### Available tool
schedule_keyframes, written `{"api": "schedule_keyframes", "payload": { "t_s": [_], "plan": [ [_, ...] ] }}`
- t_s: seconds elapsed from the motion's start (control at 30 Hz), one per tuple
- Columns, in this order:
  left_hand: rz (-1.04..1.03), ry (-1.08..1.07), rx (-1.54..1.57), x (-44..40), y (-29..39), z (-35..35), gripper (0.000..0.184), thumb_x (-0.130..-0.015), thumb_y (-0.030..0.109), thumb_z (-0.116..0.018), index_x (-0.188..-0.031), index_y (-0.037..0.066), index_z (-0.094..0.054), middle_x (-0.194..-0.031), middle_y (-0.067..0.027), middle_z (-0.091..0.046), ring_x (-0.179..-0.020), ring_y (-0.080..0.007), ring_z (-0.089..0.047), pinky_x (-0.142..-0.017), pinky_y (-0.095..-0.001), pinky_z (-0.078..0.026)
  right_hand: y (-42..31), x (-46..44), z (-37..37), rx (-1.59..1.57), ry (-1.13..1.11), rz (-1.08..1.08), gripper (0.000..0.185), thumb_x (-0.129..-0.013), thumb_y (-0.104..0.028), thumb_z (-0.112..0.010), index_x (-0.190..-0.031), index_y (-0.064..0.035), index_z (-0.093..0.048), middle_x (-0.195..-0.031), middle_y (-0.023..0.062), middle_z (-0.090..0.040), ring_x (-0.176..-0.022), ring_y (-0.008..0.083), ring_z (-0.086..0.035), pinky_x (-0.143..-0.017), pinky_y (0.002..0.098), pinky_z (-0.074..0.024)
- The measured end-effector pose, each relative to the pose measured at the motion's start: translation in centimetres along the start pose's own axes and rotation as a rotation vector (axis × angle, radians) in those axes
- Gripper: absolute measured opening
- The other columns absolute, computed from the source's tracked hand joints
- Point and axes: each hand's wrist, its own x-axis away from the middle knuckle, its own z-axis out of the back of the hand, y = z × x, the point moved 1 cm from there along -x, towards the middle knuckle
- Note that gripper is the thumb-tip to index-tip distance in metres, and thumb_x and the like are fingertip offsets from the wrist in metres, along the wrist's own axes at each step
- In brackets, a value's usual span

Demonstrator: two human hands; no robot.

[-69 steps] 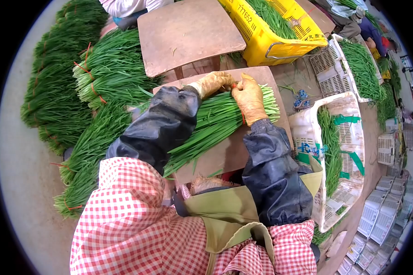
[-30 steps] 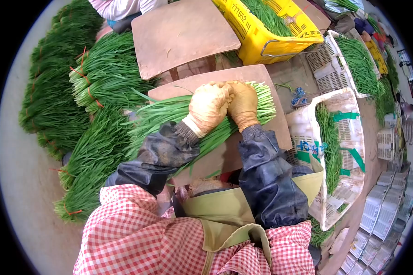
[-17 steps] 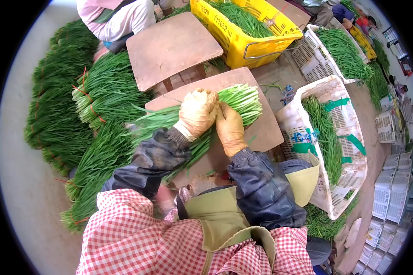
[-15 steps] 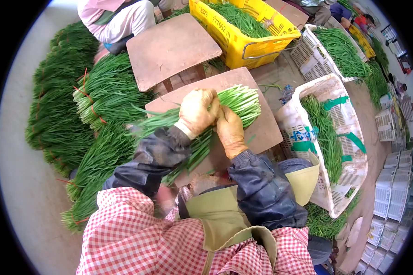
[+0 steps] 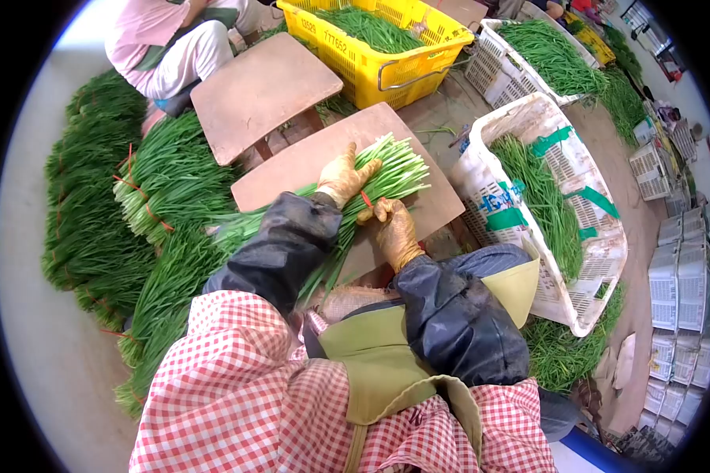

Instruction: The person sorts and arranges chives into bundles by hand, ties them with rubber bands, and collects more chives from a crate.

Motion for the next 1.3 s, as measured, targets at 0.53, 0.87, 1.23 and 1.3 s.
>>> {"api": "schedule_keyframes", "payload": {
  "t_s": [0.53, 0.87, 1.23, 1.3],
  "plan": [
    [-0.006, 0.073, -0.620, 5.7, 3.3, 1.9, 0.103, -0.065, 0.063, -0.069, -0.139, -0.001, -0.038, -0.138, -0.0223, -0.046, -0.131, -0.0352, -0.043, -0.109, -0.0594, -0.025, -4.0, -6.9, -7.8, 1.815, -0.319, 1.025, 0.036, -0.091, -0.034, -0.051, -0.082, -0.0029, -0.067, -0.073, 0.0218, -0.065, -0.076, 0.0371, -0.064, -0.066, 0.0428, -0.0493],
    [0.023, -0.114, -0.447, 2.4, 2.9, 4.5, 0.088, -0.060, 0.067, -0.075, -0.116, 0.001, -0.058, -0.105, -0.0202, -0.069, -0.097, -0.0328, -0.067, -0.085, -0.0403, -0.051, -4.6, 3.0, -4.4, 0.600, -0.178, -0.074, 0.024, -0.097, -0.035, -0.053, -0.087, -0.0130, -0.056, -0.083, 0.0010, -0.064, -0.065, 0.0143, -0.061, -0.053, 0.0244, -0.0464],
    [-0.762, 0.193, -0.038, 21.8, 1.4, 6.0, 0.050, -0.071, -0.001, -0.065, -0.121, 0.001, -0.058, -0.105, -0.0189, -0.062, -0.098, -0.0340, -0.060, -0.092, -0.0392, -0.047, -4.2, 5.0, -13.7, 1.683, -0.264, 1.030, 0.032, -0.091, -0.022, -0.059, -0.113, 0.0005, -0.061, -0.099, 0.0182, -0.069, -0.080, 0.0321, -0.067, -0.071, 0.0381, -0.0532],
    [-0.443, 0.036, 0.381, 22.0, -0.3, -0.4, 0.023, -0.083, 0.009, -0.062, -0.105, 0.004, -0.064, -0.100, -0.0069, -0.064, -0.094, -0.0247, -0.060, -0.086, -0.0339, -0.048, -3.9, 5.9, -15.2, 1.719, -0.305, 1.108, 0.033, -0.089, -0.021, -0.060, -0.115, 0.0000, -0.059, -0.107, 0.0181, -0.067, -0.083, 0.0296, -0.066, -0.080, 0.0416, -0.0506]
  ]
}}
